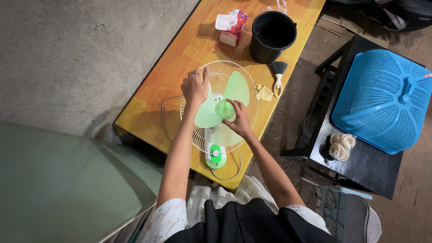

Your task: The person assembles a small table fan by attaching the motor housing, securing the front grille, installing the fan blades, and tightening the central cap. The person then lifts the assembled fan and moves it away from the table.

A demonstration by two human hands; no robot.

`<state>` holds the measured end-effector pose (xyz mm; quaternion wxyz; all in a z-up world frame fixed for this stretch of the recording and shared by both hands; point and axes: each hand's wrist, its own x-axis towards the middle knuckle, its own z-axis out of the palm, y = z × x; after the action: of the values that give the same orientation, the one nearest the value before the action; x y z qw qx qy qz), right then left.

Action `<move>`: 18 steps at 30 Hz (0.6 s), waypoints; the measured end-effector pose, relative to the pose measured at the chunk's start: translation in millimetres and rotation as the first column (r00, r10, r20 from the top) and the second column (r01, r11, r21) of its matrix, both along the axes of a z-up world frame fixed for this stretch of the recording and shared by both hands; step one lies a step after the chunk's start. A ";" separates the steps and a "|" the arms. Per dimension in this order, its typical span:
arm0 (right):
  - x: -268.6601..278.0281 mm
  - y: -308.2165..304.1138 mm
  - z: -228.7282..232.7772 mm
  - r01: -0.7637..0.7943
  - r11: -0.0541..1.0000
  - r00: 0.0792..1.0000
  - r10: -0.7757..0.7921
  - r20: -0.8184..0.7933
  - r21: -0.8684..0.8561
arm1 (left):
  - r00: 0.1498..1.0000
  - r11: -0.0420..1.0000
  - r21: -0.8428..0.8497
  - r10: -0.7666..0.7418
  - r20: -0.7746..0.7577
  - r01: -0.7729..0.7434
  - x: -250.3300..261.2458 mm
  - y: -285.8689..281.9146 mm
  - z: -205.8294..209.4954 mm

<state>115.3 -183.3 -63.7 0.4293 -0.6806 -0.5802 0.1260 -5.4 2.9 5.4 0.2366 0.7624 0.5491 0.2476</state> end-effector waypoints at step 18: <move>74.3 -17.9 8.9 0.007 0.934 0.252 0.344 -0.905 0.357 | 0.784 0.945 0.322 -0.242 0.571 0.057 -1.9 -8.0 13.3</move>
<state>189.6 -201.3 -54.8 0.7684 -0.3281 -0.2848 0.4698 -7.4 -5.1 18.7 0.3050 0.7111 0.3402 0.5344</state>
